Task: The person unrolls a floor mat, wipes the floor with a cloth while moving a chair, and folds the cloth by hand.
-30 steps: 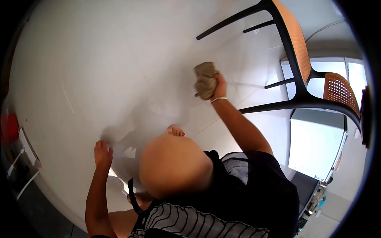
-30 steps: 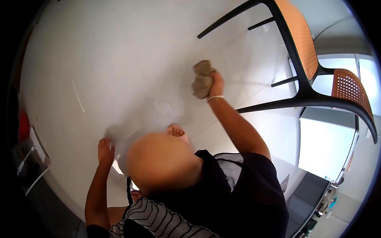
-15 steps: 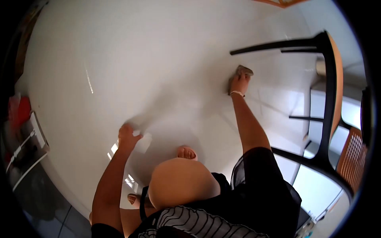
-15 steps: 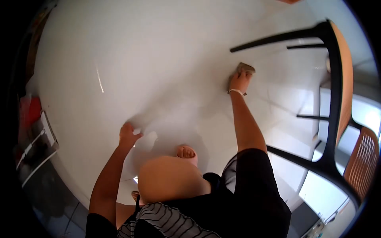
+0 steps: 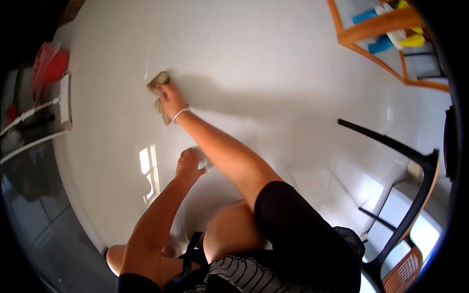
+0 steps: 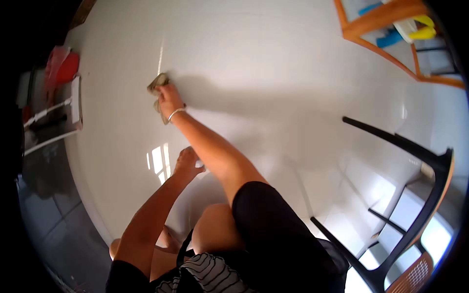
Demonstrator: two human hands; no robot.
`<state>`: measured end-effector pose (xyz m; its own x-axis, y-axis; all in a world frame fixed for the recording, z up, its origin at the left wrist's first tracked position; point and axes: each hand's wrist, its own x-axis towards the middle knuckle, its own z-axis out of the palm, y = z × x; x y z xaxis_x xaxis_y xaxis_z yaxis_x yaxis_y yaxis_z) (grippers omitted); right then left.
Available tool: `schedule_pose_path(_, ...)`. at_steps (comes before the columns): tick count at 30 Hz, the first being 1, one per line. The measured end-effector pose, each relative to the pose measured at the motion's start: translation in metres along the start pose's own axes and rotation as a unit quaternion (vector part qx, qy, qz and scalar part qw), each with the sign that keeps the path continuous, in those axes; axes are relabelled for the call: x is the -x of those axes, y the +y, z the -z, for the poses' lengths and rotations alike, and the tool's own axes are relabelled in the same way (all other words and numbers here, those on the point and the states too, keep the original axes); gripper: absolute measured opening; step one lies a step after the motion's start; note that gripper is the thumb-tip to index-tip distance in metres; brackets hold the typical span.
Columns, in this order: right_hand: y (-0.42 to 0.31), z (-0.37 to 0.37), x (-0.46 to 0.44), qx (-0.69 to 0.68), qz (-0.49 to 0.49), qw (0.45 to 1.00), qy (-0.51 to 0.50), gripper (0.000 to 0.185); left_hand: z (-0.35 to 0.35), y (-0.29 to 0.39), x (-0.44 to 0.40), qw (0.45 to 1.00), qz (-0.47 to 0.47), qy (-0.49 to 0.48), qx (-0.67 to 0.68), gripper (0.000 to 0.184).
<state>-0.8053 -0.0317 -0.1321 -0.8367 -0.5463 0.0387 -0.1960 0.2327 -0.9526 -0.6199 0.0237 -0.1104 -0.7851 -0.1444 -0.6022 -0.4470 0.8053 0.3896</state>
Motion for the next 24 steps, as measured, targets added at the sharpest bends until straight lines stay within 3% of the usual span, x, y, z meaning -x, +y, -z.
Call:
schedule_pose_path(1,-0.002,-0.012,-0.015,-0.129,-0.011,0.991,0.035,0.024,0.005,0.005,0.01,0.999,0.035,0.013,0.007,0.061)
schedule_pose_path(2,-0.024,0.021,-0.022,-0.36,-0.145,0.92,-0.051,0.023,0.008,0.013,0.018,0.998,0.063,0.006,-0.003,0.062)
schedule_pose_path(3,-0.024,0.014,-0.025,-0.254,-0.07,0.965,0.006,0.022,0.015,0.018,0.008,0.998,0.05,-0.017,-0.025,0.062)
schedule_pose_path(4,-0.02,0.026,-0.027,-0.386,-0.097,0.917,-0.001,0.025,0.015,0.018,0.006,0.997,0.055,-0.035,-0.039,0.064)
schedule_pose_path(7,-0.018,0.097,-0.011,-0.368,-0.102,0.924,0.021,0.031,0.038,0.027,0.003,0.991,0.083,-0.105,-0.005,0.065)
schedule_pose_path(11,-0.006,0.17,0.042,-0.195,-0.176,0.965,-0.004,0.04,0.03,0.024,0.002,0.99,0.089,-0.104,-0.027,0.061)
schedule_pose_path(13,0.004,0.192,0.066,-0.006,-0.107,0.994,-0.028,0.042,0.032,0.024,0.0,0.99,0.092,-0.105,-0.024,0.062)
schedule_pose_path(15,0.007,0.199,0.089,0.027,-0.13,0.989,-0.067,0.043,0.029,0.025,0.005,0.988,0.102,-0.114,-0.009,0.062)
schedule_pose_path(16,0.017,0.196,0.097,0.147,-0.063,0.984,-0.073,0.044,0.037,0.028,0.002,0.989,0.099,-0.105,-0.041,0.058)
schedule_pose_path(18,0.026,0.182,0.106,0.364,0.062,0.925,-0.091,0.051,0.037,0.036,0.006,0.989,0.097,-0.051,-0.104,0.058)
schedule_pose_path(22,0.031,0.165,0.1,0.378,0.048,0.919,-0.098,0.053,0.038,0.032,0.01,0.989,0.055,-0.042,-0.134,0.054)
schedule_pose_path(24,0.028,0.164,0.101,0.375,0.039,0.923,-0.08,0.053,0.039,0.038,0.007,0.979,0.055,-0.083,-0.177,0.05)
